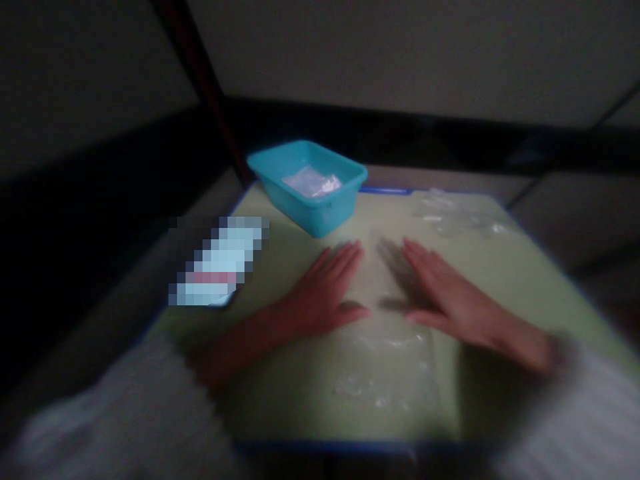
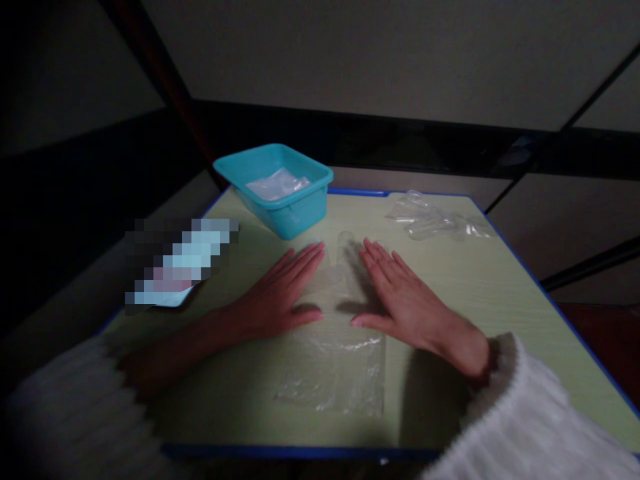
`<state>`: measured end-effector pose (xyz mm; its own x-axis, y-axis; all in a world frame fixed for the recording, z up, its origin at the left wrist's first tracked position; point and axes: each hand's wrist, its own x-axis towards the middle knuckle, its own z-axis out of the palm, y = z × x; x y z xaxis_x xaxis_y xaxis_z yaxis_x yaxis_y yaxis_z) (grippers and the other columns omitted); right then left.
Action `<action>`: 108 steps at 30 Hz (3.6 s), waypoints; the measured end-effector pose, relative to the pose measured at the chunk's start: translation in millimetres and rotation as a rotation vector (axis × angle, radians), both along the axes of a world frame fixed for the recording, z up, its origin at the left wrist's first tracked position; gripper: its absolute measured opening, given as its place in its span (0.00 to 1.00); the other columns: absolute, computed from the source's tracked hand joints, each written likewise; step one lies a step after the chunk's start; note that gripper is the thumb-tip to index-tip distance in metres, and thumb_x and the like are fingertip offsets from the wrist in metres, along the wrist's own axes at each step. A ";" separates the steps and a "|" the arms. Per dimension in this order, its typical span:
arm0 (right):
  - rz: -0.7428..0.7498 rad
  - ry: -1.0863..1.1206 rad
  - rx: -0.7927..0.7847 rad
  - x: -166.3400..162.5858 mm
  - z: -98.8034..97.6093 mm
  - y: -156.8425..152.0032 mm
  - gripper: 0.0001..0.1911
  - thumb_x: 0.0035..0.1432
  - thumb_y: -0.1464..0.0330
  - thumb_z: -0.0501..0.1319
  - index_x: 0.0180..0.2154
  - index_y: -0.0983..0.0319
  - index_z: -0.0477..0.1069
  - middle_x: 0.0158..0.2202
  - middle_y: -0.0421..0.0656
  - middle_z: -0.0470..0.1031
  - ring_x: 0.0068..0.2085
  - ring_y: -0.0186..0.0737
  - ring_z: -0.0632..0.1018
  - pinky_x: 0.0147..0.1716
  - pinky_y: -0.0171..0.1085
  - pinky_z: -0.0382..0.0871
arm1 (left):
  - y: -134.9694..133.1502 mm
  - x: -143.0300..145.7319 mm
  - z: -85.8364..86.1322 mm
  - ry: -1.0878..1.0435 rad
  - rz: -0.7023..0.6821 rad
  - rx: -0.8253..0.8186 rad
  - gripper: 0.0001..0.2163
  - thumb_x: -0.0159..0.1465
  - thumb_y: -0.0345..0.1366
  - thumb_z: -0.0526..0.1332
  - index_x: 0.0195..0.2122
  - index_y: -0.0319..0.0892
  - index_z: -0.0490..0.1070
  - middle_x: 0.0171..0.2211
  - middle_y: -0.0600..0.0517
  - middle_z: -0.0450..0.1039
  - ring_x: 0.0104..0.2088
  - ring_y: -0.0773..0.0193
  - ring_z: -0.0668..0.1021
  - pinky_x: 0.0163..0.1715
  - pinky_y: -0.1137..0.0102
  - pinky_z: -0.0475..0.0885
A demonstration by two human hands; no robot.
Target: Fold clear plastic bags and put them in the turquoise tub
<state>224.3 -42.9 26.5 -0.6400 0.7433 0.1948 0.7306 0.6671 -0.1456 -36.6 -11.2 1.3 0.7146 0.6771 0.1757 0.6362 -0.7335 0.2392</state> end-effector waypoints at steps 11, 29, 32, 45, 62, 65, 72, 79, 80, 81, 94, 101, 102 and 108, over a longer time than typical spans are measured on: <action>0.087 -0.055 -0.055 -19.1 -27.3 -5.2 0.49 0.58 0.45 0.48 0.66 0.71 0.34 0.66 0.60 0.40 0.66 0.53 0.48 0.62 0.53 0.48 | -2.6 -1.2 -4.3 0.069 -0.137 -0.009 0.36 0.64 0.53 0.50 0.64 0.29 0.44 0.66 0.35 0.42 0.67 0.53 0.47 0.64 0.58 0.47; 0.288 0.010 -0.119 -22.5 -11.4 -30.1 0.52 0.57 0.43 0.48 0.66 0.67 0.25 0.68 0.53 0.31 0.67 0.51 0.43 0.63 0.48 0.44 | -1.9 -1.8 -2.9 -0.041 -0.136 -0.093 0.40 0.63 0.54 0.52 0.65 0.27 0.41 0.66 0.34 0.38 0.67 0.52 0.45 0.64 0.59 0.46; 0.303 -0.007 -0.146 -23.1 -2.5 -33.7 0.54 0.56 0.43 0.51 0.66 0.68 0.25 0.68 0.54 0.31 0.67 0.51 0.42 0.64 0.48 0.43 | 1.8 -9.3 3.7 -0.171 -0.169 -0.191 0.37 0.64 0.50 0.52 0.66 0.31 0.38 0.67 0.38 0.38 0.67 0.55 0.47 0.64 0.60 0.49; 0.407 -0.095 -0.326 -16.4 35.7 -52.5 0.09 0.58 0.63 0.59 0.34 0.61 0.74 0.34 0.45 0.77 0.37 0.43 0.76 0.43 0.46 0.67 | 10.1 -14.5 20.5 -0.668 -0.027 -0.695 0.10 0.62 0.36 0.58 0.36 0.36 0.75 0.36 0.47 0.79 0.39 0.63 0.80 0.41 0.70 0.73; 0.367 -0.165 -0.108 -25.7 39.4 -83.7 0.13 0.54 0.76 0.60 0.42 0.64 0.75 0.42 0.46 0.79 0.42 0.42 0.77 0.45 0.40 0.68 | 14.8 -14.0 12.3 -0.639 -0.039 -0.785 0.09 0.60 0.36 0.60 0.36 0.36 0.75 0.35 0.47 0.78 0.38 0.64 0.79 0.41 0.71 0.72; 0.351 -0.134 -0.020 -24.3 32.6 -91.2 0.14 0.55 0.74 0.59 0.45 0.64 0.74 0.44 0.47 0.78 0.45 0.44 0.76 0.47 0.41 0.68 | 14.2 -14.1 11.5 -0.638 -0.033 -0.778 0.09 0.60 0.35 0.60 0.36 0.36 0.75 0.35 0.47 0.78 0.38 0.64 0.79 0.41 0.70 0.72; 0.377 -0.148 -0.230 -20.5 41.9 -77.9 0.08 0.55 0.73 0.59 0.37 0.63 0.75 0.36 0.46 0.78 0.37 0.41 0.77 0.39 0.40 0.69 | 13.1 -13.7 15.3 -0.608 -0.019 -0.771 0.09 0.60 0.36 0.60 0.37 0.36 0.75 0.36 0.47 0.78 0.38 0.63 0.78 0.41 0.69 0.72; 0.278 0.000 -0.458 -8.9 57.5 -50.7 0.08 0.49 0.78 0.57 0.31 0.62 0.72 0.33 0.45 0.76 0.34 0.39 0.76 0.34 0.37 0.68 | 12.2 -14.0 19.2 -0.542 -0.042 -0.727 0.13 0.62 0.41 0.58 0.39 0.38 0.76 0.37 0.48 0.79 0.40 0.61 0.78 0.41 0.68 0.72; 0.268 0.037 -0.483 -7.1 58.3 -47.6 0.09 0.49 0.78 0.56 0.31 0.62 0.71 0.33 0.44 0.75 0.34 0.39 0.75 0.34 0.37 0.68 | 12.6 -14.6 19.1 -0.533 -0.051 -0.718 0.14 0.62 0.43 0.58 0.40 0.39 0.76 0.37 0.48 0.79 0.40 0.61 0.78 0.41 0.68 0.72; 0.260 0.080 -0.504 -5.3 58.6 -44.5 0.09 0.49 0.79 0.56 0.31 0.62 0.70 0.33 0.44 0.75 0.34 0.38 0.75 0.34 0.36 0.68 | 13.2 -15.3 18.9 -0.530 -0.066 -0.712 0.16 0.63 0.46 0.57 0.41 0.39 0.75 0.38 0.47 0.79 0.40 0.60 0.78 0.42 0.67 0.72; 0.118 0.756 -0.593 10.2 40.5 -11.2 0.05 0.58 0.73 0.55 0.29 0.60 0.63 0.30 0.42 0.74 0.32 0.35 0.74 0.30 0.35 0.67 | 11.8 -20.6 15.5 -0.319 -0.274 -0.430 0.25 0.59 0.54 0.58 0.49 0.40 0.73 0.47 0.43 0.74 0.48 0.55 0.75 0.49 0.65 0.66; 0.165 0.686 -0.651 16.4 39.4 -5.8 0.19 0.51 0.56 0.65 0.38 0.61 0.67 0.40 0.45 0.75 0.42 0.43 0.76 0.40 0.41 0.70 | 8.5 -8.8 19.8 -0.376 -0.198 -0.388 0.14 0.66 0.37 0.52 0.32 0.38 0.75 0.27 0.52 0.71 0.30 0.67 0.73 0.32 0.74 0.65; 0.146 0.657 -0.653 17.3 36.9 -4.0 0.21 0.48 0.56 0.67 0.39 0.61 0.67 0.41 0.45 0.75 0.43 0.43 0.76 0.41 0.42 0.71 | 8.9 -8.6 19.8 -0.373 -0.184 -0.380 0.14 0.66 0.37 0.52 0.30 0.38 0.75 0.25 0.53 0.69 0.28 0.68 0.72 0.30 0.74 0.64; -0.047 0.549 -0.678 15.0 16.4 4.7 0.12 0.56 0.59 0.60 0.31 0.62 0.69 0.32 0.42 0.75 0.35 0.39 0.76 0.37 0.41 0.73 | 13.0 -8.6 17.8 -0.392 -0.132 -0.372 0.14 0.64 0.36 0.53 0.28 0.37 0.74 0.23 0.54 0.69 0.25 0.69 0.71 0.28 0.75 0.62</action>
